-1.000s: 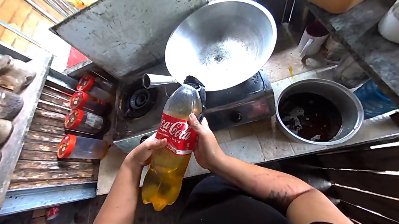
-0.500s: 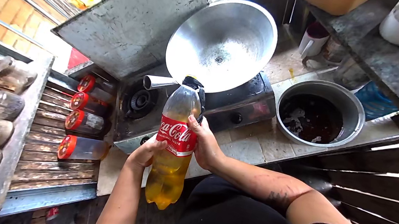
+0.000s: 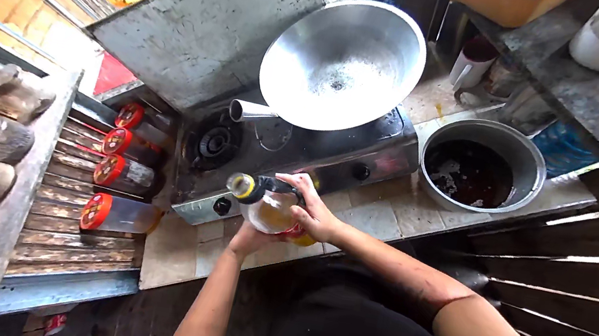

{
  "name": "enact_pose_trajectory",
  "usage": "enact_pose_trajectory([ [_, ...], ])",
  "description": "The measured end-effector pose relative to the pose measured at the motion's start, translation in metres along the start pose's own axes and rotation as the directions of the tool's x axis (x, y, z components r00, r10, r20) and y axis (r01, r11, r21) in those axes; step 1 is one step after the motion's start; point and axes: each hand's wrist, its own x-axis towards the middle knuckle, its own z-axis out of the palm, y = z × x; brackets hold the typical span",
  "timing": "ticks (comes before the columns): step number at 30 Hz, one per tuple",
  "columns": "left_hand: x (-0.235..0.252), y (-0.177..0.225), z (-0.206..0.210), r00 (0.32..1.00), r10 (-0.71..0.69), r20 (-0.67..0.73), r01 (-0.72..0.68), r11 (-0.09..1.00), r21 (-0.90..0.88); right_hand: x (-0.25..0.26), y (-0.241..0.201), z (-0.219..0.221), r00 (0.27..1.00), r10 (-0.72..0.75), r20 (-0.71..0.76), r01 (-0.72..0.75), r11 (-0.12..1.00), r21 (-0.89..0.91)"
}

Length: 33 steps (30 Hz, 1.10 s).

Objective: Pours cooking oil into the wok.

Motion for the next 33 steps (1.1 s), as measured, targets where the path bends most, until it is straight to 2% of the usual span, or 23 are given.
enact_pose_trajectory([
  [4,0.003,-0.008,0.024,0.996,-0.001,-0.085,0.006,0.998,0.066,-0.015,0.024,0.005,0.985,-0.011,-0.172,-0.001,0.998,-0.069],
  [9,0.002,-0.007,0.030,0.999,0.016,-0.046,-0.015,1.000,0.027,-0.026,0.026,0.014,0.943,0.038,-0.330,-0.066,0.995,-0.076],
  [11,0.000,-0.013,0.032,0.999,0.029,-0.041,-0.025,0.996,0.091,-0.032,0.017,0.019,0.925,0.115,-0.362,-0.153,0.985,-0.080],
  [12,-0.002,-0.015,0.034,0.999,0.021,-0.038,-0.016,0.992,0.126,-0.035,0.008,0.020,0.913,0.194,-0.358,-0.235,0.969,-0.074],
  [14,-0.005,-0.023,0.038,1.000,0.001,-0.030,0.004,0.989,0.150,-0.043,0.002,0.019,0.913,0.275,-0.300,-0.308,0.949,-0.066],
  [16,-0.006,-0.023,0.040,0.999,-0.033,-0.025,0.036,0.985,0.169,-0.052,0.011,0.019,0.947,0.180,-0.266,-0.218,0.969,-0.121],
  [18,-0.005,-0.025,0.041,1.000,-0.001,-0.017,0.004,0.982,0.191,-0.058,0.016,0.017,0.965,0.083,-0.249,-0.129,0.976,-0.176],
  [21,-0.004,-0.025,0.041,0.997,0.073,0.012,-0.074,0.983,0.171,-0.062,0.022,0.012,0.977,0.007,-0.215,-0.073,0.951,-0.301],
  [23,-0.001,-0.033,0.041,0.995,0.093,0.023,-0.095,0.989,0.112,-0.063,0.030,0.011,0.978,0.007,-0.208,-0.079,0.938,-0.337],
  [27,0.004,-0.035,0.037,0.998,0.036,0.056,-0.043,0.992,0.118,-0.065,0.036,0.014,0.961,0.136,-0.242,-0.209,0.928,-0.310],
  [33,0.007,-0.042,0.040,0.997,0.062,0.035,-0.064,0.997,0.042,-0.062,0.035,0.011,0.916,0.323,-0.238,-0.374,0.902,-0.216],
])
